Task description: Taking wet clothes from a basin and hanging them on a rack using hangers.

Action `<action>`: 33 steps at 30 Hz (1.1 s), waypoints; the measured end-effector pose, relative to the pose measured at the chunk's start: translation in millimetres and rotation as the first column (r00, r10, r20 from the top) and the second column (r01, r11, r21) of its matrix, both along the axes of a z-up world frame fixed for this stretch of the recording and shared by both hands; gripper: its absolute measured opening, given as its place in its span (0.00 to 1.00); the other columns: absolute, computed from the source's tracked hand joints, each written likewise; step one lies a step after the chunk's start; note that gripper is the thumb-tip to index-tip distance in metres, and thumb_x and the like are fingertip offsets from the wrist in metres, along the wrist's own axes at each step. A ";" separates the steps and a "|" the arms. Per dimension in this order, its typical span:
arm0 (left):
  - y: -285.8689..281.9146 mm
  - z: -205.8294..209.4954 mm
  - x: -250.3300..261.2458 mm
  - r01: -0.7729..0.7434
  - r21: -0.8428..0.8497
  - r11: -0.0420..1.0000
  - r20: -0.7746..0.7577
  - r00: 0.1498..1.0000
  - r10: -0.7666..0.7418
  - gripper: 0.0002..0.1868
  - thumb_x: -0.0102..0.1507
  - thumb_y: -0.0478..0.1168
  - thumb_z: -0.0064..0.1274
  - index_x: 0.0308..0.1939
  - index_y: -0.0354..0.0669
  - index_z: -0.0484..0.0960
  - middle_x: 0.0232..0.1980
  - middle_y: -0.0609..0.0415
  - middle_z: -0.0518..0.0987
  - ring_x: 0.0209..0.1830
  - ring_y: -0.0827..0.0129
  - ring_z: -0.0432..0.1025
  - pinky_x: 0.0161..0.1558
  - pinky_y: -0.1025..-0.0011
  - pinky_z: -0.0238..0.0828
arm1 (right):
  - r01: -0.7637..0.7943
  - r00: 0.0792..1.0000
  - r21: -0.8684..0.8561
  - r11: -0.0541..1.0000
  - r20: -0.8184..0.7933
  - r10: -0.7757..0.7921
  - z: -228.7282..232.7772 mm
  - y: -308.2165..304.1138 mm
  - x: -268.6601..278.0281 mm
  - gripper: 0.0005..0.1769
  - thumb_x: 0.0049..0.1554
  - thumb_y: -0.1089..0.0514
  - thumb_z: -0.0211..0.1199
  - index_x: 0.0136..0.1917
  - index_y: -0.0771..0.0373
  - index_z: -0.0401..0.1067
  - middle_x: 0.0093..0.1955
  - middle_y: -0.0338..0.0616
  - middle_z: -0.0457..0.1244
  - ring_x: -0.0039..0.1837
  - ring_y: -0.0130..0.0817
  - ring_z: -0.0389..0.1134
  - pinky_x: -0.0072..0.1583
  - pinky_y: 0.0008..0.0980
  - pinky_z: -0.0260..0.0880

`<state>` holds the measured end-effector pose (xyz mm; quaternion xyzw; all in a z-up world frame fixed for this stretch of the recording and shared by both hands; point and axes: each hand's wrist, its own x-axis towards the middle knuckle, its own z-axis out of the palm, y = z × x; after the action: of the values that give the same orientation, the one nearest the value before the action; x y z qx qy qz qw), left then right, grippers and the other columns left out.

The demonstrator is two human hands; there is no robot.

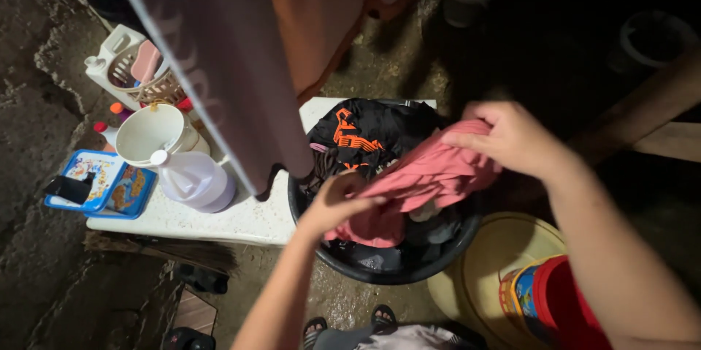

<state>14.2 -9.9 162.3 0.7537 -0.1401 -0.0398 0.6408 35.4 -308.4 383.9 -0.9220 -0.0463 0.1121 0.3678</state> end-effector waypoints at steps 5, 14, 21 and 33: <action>42.8 50.1 6.8 0.171 0.155 0.973 -0.097 0.983 -0.157 0.25 0.67 0.54 0.63 0.41 0.29 0.84 0.36 0.44 0.76 0.38 0.64 0.68 0.46 0.64 0.69 | -0.244 0.925 0.122 0.962 0.328 0.193 -29.6 -44.9 24.2 0.13 0.52 0.57 0.74 0.40 0.65 0.72 0.36 0.36 0.66 0.40 0.20 0.64 0.41 0.26 0.68; -9.6 -98.5 -4.2 0.041 0.687 0.726 0.185 0.955 -0.230 0.29 0.51 0.51 0.69 0.53 0.44 0.84 0.61 0.39 0.75 0.62 0.44 0.66 0.57 0.53 0.63 | -0.608 0.777 0.370 0.702 0.457 0.433 3.8 -25.2 41.6 0.11 0.55 0.58 0.73 0.46 0.65 0.74 0.39 0.34 0.68 0.42 0.18 0.67 0.46 0.22 0.68; 2.6 -145.9 4.1 -0.007 -0.302 0.953 -0.126 0.992 -0.032 0.22 0.60 0.35 0.58 0.58 0.42 0.72 0.50 0.51 0.77 0.48 0.68 0.73 0.50 0.67 0.73 | -0.550 0.805 0.397 0.735 0.487 0.339 8.5 4.0 84.2 0.14 0.56 0.55 0.75 0.49 0.65 0.76 0.43 0.36 0.69 0.46 0.22 0.69 0.50 0.24 0.72; 84.1 -151.5 -0.9 -0.684 0.089 0.724 0.027 0.729 0.684 0.10 0.65 0.38 0.56 0.44 0.35 0.74 0.38 0.46 0.81 0.38 0.63 0.76 0.44 0.66 0.73 | -0.143 0.946 -0.128 0.981 0.274 0.173 -318.5 52.5 29.5 0.13 0.59 0.58 0.62 0.57 0.61 0.71 0.51 0.51 0.69 0.53 0.46 0.70 0.55 0.41 0.70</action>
<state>13.3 74.1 10.8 0.7809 0.1520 0.1896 0.5754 64.9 -256.0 65.4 -0.9400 -0.1665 0.0102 0.2977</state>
